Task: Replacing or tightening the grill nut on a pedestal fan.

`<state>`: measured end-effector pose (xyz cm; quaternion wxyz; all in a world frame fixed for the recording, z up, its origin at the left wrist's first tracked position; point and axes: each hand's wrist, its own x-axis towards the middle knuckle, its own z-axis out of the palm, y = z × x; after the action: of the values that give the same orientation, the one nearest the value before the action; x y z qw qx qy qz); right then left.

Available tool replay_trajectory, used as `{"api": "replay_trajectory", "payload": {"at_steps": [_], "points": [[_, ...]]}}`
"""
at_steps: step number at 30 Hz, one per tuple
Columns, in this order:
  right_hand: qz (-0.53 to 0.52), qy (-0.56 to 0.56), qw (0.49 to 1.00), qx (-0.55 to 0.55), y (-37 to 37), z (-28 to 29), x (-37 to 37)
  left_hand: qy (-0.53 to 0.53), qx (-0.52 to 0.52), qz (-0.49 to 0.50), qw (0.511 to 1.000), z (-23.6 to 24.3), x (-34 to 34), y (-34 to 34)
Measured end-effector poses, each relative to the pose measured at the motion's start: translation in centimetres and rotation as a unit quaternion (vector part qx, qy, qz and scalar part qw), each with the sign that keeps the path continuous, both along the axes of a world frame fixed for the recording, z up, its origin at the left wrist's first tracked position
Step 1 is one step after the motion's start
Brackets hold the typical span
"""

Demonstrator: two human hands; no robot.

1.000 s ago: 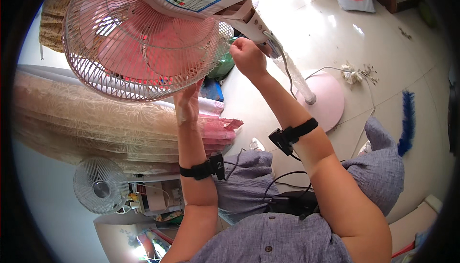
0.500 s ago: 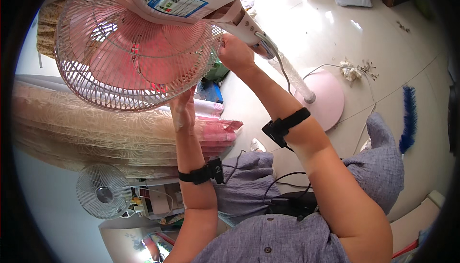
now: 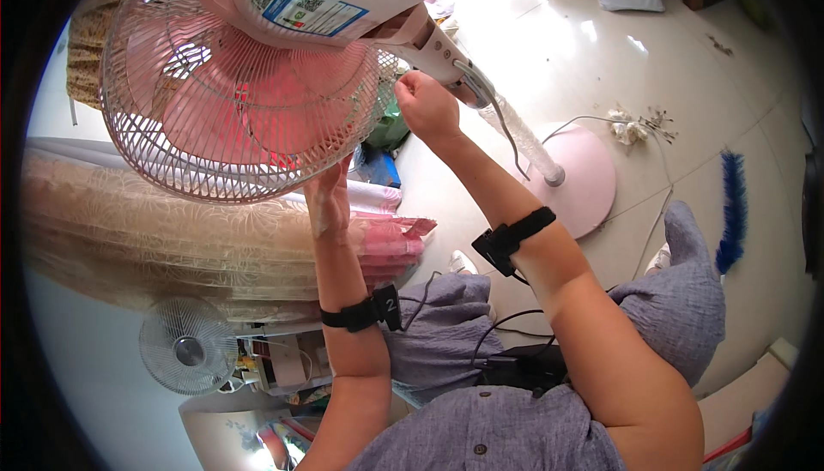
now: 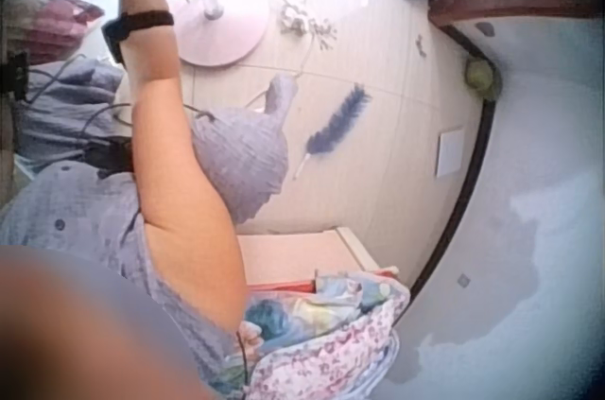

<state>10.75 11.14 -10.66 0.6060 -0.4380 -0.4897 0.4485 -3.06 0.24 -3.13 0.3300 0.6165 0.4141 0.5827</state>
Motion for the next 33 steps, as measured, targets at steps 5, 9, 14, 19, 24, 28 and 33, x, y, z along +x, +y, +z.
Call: {"api": "replay_trajectory", "payload": {"at_steps": [5, 9, 14, 19, 24, 28, 33], "points": [[0.036, -0.034, 0.998, 0.048, 1.1, 0.0, -0.4, -0.031, -0.003, -0.041, 0.999, -0.4, -0.4, 0.5], [0.06, -0.203, 0.973, 0.093, 0.2, -1.1, -1.6, -0.152, -0.032, -0.091, 0.984, -0.3, -1.7, 1.2], [0.008, 0.113, 0.993, 0.04, -1.1, -2.0, -1.7, 0.047, 0.017, 0.036, 0.998, 0.0, 0.7, 0.9], [0.051, 0.132, 0.987, 0.071, -1.6, -1.0, -2.1, 0.102, 0.002, 0.089, 0.991, 0.0, -0.3, 1.4], [0.097, 0.086, 0.987, 0.094, -2.3, -1.1, -1.2, -0.006, 0.0, 0.017, 1.0, 0.4, 0.4, 0.6], [0.11, 0.079, 0.985, 0.106, -2.3, -1.0, -0.8, -0.007, -0.043, 0.089, 0.995, 1.0, 1.9, 1.1], [0.156, 0.202, 0.961, 0.106, -5.1, -1.0, -2.1, 0.053, 0.011, 0.07, 0.996, 0.5, 0.5, 1.8]]}}
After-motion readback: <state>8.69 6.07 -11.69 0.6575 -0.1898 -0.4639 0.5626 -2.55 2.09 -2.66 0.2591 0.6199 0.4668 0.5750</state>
